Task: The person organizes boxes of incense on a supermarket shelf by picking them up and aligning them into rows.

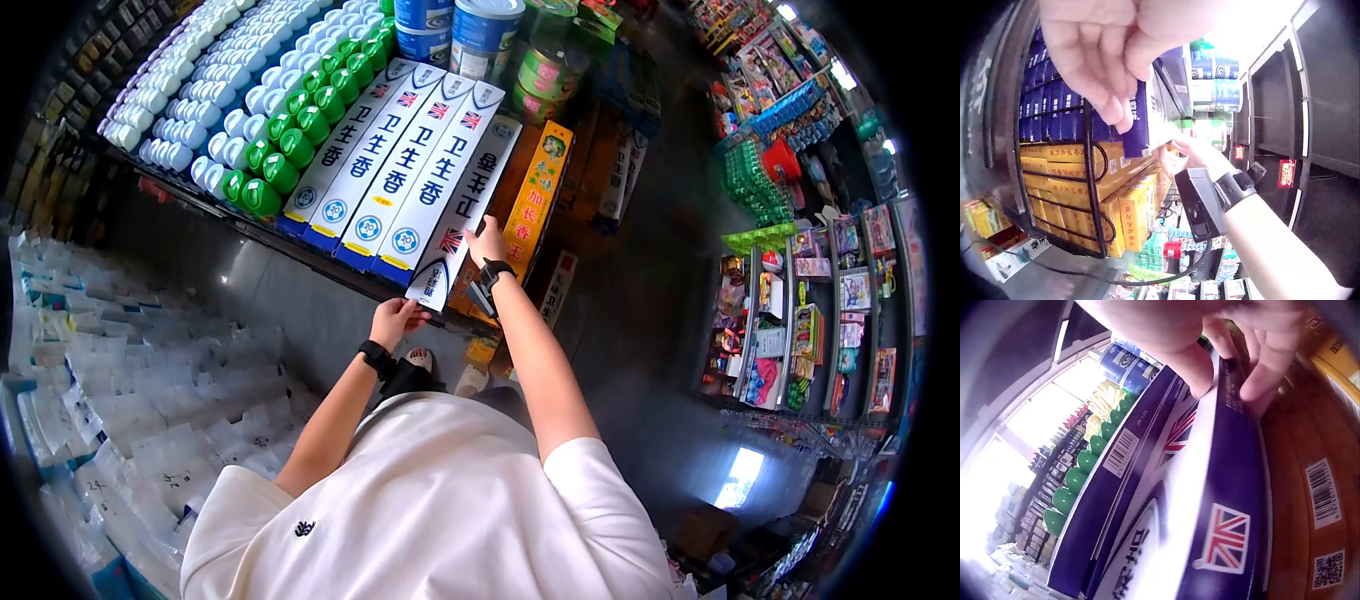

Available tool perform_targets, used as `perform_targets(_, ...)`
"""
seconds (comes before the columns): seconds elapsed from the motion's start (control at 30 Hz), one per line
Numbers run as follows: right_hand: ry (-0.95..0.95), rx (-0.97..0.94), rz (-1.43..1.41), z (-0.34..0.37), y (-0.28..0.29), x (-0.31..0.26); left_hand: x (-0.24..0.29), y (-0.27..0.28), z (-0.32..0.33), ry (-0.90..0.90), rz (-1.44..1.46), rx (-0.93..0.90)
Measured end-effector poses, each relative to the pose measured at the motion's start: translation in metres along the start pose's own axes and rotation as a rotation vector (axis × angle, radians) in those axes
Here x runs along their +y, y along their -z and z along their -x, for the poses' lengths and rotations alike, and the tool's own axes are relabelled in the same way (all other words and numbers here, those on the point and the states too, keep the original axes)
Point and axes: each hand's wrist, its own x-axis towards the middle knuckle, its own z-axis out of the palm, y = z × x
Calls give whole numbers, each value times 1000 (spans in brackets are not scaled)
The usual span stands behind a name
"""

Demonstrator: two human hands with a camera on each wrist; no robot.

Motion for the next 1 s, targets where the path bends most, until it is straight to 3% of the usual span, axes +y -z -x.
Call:
perform_targets(0.4, -100, -8, -160, -1, -10, -11, 1, -3, -25, -24, -61, 87)
perform_targets(0.77, -140, -155, -46, -9, -19, -12, -3, -8, -31, -61, 11, 140)
perform_targets(0.87, -93, -168, -125, -9, -16, -11, 1, -10, -29, -40, 10, 158)
perform_targets(1.0, -37, -208, -449, -18, -16, 6, -5, -6, -36, 7, -14, 151)
